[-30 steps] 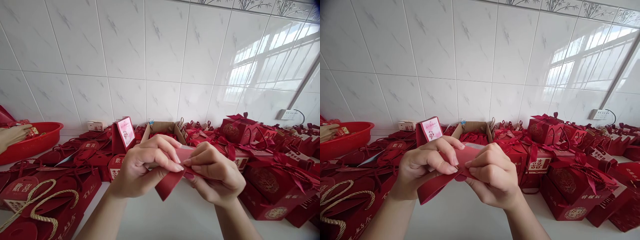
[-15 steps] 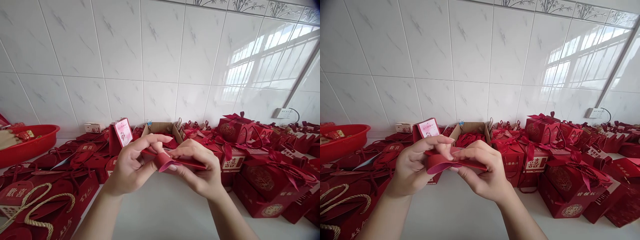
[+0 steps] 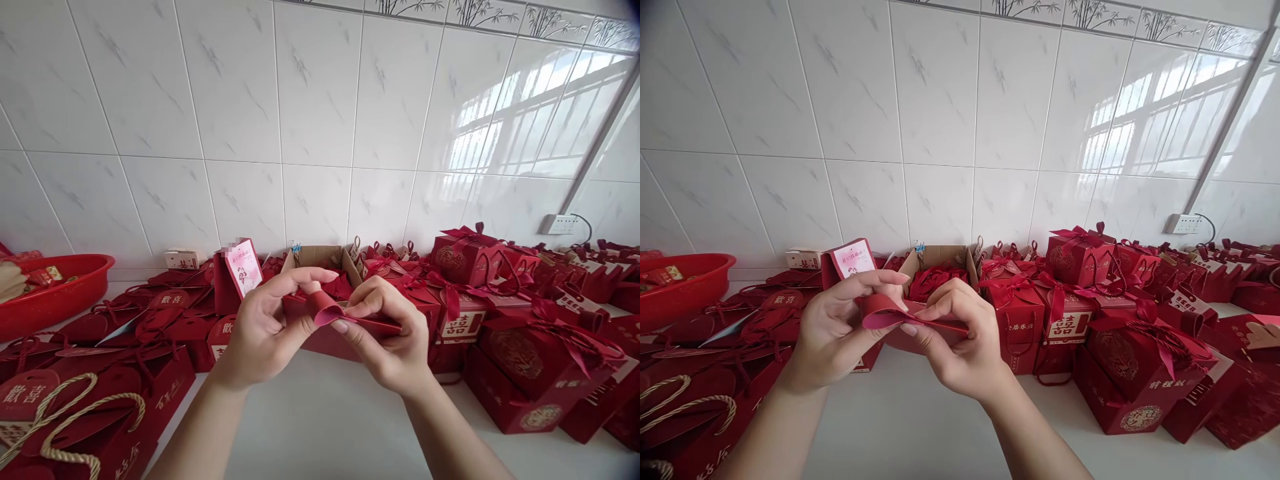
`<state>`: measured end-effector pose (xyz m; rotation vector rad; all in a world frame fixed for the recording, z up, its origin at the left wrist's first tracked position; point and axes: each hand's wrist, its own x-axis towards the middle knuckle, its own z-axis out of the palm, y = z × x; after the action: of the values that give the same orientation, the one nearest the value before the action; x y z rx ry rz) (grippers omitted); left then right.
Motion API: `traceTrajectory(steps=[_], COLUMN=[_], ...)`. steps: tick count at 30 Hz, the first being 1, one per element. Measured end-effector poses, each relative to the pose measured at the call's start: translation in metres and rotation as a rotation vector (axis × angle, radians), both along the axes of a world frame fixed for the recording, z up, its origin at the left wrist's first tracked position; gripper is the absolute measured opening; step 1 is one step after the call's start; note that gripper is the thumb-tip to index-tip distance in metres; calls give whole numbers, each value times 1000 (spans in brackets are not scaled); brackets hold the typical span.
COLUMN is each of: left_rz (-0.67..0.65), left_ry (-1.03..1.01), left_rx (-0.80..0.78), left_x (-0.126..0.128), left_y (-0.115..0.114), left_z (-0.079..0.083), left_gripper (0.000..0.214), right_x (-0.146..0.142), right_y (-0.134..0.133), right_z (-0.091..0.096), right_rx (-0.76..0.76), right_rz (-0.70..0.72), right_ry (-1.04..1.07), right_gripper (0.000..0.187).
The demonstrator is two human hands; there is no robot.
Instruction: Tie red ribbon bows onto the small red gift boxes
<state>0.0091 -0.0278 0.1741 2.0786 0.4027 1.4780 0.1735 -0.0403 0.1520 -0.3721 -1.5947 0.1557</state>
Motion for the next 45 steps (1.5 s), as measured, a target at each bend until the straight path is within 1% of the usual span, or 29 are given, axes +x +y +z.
traceTrajectory(steps=[2,5,7,11,14,16,19,22,24,25,27,29,31,36,42,45], left_rz=[-14,-111,-163,-163,-106,-67,8,204,324,357,382,386,404,442,441,437], left_ry=[15,38,44,105,173,253,379,440,451,446,438,435,436,441,427,359], left_rx=[23,74,118,227,284,308,287,190,132,111,74,35,5,0,-7,6], left_x=[-3,-8,-12,-17,-22,-26,-33,-36,-35,-33,-29,-23,-19,-12,-8,-9], left_y=[-1,-2,-4,-10,-14,-15,-15,-12,-9,-7,-3,1,3,7,11,11], left_z=[-1,-1,0,7,13,18,23,25,23,22,19,16,13,11,7,7], left_gripper=[32,32,30,26,27,27,18,7,8,9,10,11,13,18,23,20], right_x=[2,5,6,8,8,7,2,-4,-8,-8,-8,-7,-6,-5,-1,1], right_y=[-1,-5,-10,-18,-18,-15,-7,0,4,5,8,10,12,13,13,10], right_z=[1,3,5,8,7,5,2,-2,-3,-3,-4,-4,-4,-3,-2,-1], right_rx=[82,233,305,340,337,293,136,-72,-246,-333,-474,-552,-590,-603,-642,-656], right_rz=[-6,-14,-35,-67,-61,-42,5,63,92,103,152,214,249,249,218,143], right_ry=[-41,-103,-140,-221,-230,-224,-206,-149,-121,-112,-118,-142,-169,-188,-254,-278], right_gripper=[16,15,14,15,16,16,13,11,10,11,16,18,16,9,10,14])
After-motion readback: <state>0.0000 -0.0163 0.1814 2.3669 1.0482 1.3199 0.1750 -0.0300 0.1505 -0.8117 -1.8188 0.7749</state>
